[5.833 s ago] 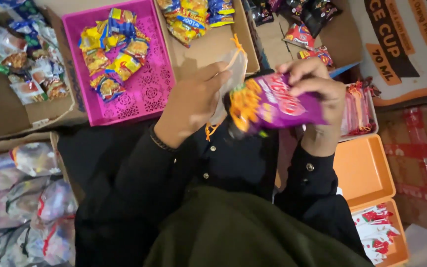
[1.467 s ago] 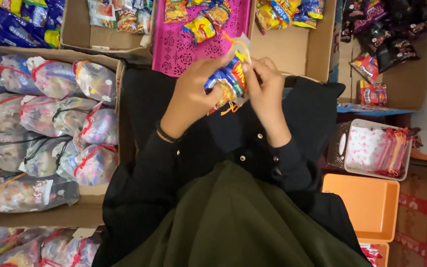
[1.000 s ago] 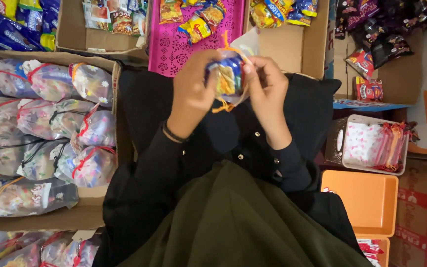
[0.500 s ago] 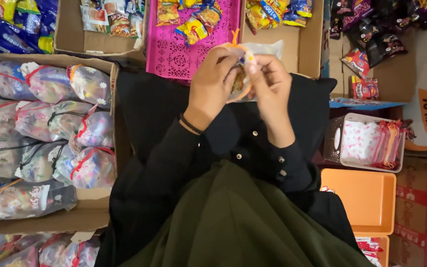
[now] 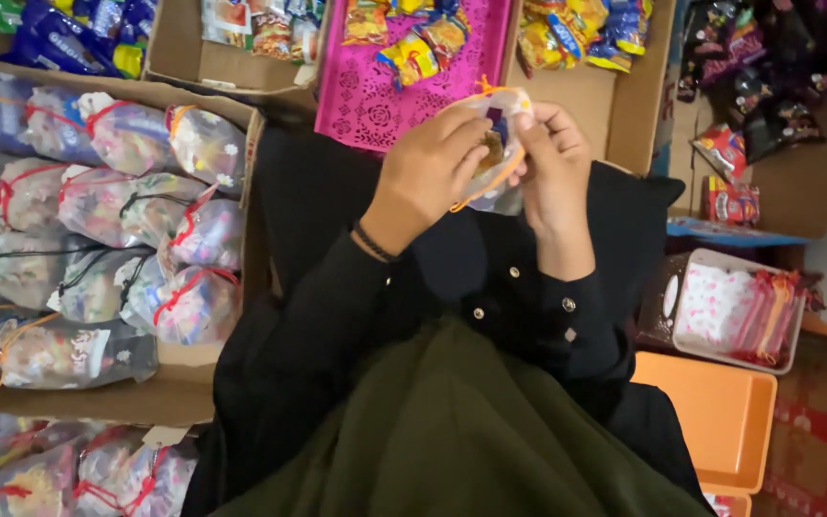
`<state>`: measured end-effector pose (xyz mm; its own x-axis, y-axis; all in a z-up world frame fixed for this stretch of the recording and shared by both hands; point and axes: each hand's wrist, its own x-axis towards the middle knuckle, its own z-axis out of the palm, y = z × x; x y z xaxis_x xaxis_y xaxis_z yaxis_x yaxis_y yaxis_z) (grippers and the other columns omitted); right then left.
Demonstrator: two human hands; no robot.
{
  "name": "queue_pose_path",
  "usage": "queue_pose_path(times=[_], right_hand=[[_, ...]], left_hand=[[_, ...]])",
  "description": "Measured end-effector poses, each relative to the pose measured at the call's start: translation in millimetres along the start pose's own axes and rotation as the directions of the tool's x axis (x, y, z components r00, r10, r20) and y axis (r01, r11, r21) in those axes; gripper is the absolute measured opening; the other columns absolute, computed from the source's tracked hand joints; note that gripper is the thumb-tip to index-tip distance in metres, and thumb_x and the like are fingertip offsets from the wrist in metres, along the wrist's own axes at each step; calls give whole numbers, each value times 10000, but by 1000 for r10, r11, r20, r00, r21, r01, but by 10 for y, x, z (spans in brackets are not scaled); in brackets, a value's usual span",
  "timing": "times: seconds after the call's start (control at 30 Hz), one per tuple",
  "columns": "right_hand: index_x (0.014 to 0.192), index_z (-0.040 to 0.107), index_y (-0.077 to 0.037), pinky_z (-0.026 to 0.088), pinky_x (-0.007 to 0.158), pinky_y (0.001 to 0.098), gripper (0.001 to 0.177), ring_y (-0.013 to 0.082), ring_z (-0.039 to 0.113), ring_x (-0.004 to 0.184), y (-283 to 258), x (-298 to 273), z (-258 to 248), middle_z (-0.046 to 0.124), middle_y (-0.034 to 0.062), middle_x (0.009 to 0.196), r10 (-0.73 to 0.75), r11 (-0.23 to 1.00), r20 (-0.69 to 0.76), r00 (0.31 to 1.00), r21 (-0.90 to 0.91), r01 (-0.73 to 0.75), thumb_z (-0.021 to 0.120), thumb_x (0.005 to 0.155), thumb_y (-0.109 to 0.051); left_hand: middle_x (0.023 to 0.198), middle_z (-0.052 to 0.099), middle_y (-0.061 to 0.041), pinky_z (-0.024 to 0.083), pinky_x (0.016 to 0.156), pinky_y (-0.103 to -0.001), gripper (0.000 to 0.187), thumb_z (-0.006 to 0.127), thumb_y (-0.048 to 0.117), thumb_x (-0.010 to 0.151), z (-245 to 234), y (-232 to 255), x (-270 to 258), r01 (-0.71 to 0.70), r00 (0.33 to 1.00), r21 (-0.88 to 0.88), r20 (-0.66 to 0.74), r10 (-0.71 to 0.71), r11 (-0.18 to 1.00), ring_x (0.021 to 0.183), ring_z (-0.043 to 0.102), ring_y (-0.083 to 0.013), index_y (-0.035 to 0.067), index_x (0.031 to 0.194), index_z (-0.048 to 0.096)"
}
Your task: The person repeatedly packs small snack packets into clear plastic bags, ties each bag with a colored string, and places the finished bundles into a cardboard box. The process is repeated multiple times with different snack items.
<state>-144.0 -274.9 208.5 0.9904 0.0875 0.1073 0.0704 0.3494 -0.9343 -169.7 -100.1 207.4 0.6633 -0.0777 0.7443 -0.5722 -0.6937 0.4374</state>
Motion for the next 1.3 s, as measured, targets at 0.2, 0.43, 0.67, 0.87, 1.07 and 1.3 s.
queue_pose_path(times=[0.2,0.43,0.67,0.87,1.07,1.3], right_hand=[[1004,626,-48,390,394,210,166,74,450,438,-112,209,263,508,21,565,210,977,-63,976,48,-208,725,960,-173],[985,652,-70,423,391,213,149,74,489,433,365,587,341,560,7,582,320,946,-67,945,-32,-322,723,954,-197],[906,622,-84,413,477,187,96,63,474,485,888,1011,169,562,1,636,317,946,-88,944,-37,-321,714,933,-81],[937,626,-62,484,440,201,112,77,513,457,1259,1113,111,585,34,626,339,938,-120,933,-29,-345,736,915,-62],[913,646,-78,448,485,191,85,59,502,484,1209,1066,160,602,10,662,328,940,-149,933,-51,-338,728,930,-76],[911,645,-85,405,491,210,86,73,451,479,633,937,245,514,-14,576,305,950,-147,941,-26,-312,711,959,-109]], left_hand=[[956,698,-142,562,764,-353,242,507,145,1088,-810,-534,356,132,959,-169,-229,-169,977,845,684,-257,7,984,675],[997,753,-31,547,853,-312,172,632,162,923,57,-3044,-75,738,668,-138,7,-744,661,918,701,-168,120,1054,737],[1317,569,-155,562,925,-517,510,676,373,993,915,-3983,-129,833,553,39,-100,-827,552,1174,597,-367,78,1367,495],[1214,722,-142,585,825,-565,597,737,395,984,1030,-4172,-148,806,569,264,-99,-816,530,1090,670,-390,122,1457,497],[999,659,-101,483,673,-426,437,488,341,1047,837,-4127,-114,837,524,-70,-184,-832,542,869,626,-284,135,1425,564],[1126,725,-51,538,732,-292,483,554,177,1028,70,-3033,289,550,410,-801,13,-912,236,928,722,-140,194,1506,489]])
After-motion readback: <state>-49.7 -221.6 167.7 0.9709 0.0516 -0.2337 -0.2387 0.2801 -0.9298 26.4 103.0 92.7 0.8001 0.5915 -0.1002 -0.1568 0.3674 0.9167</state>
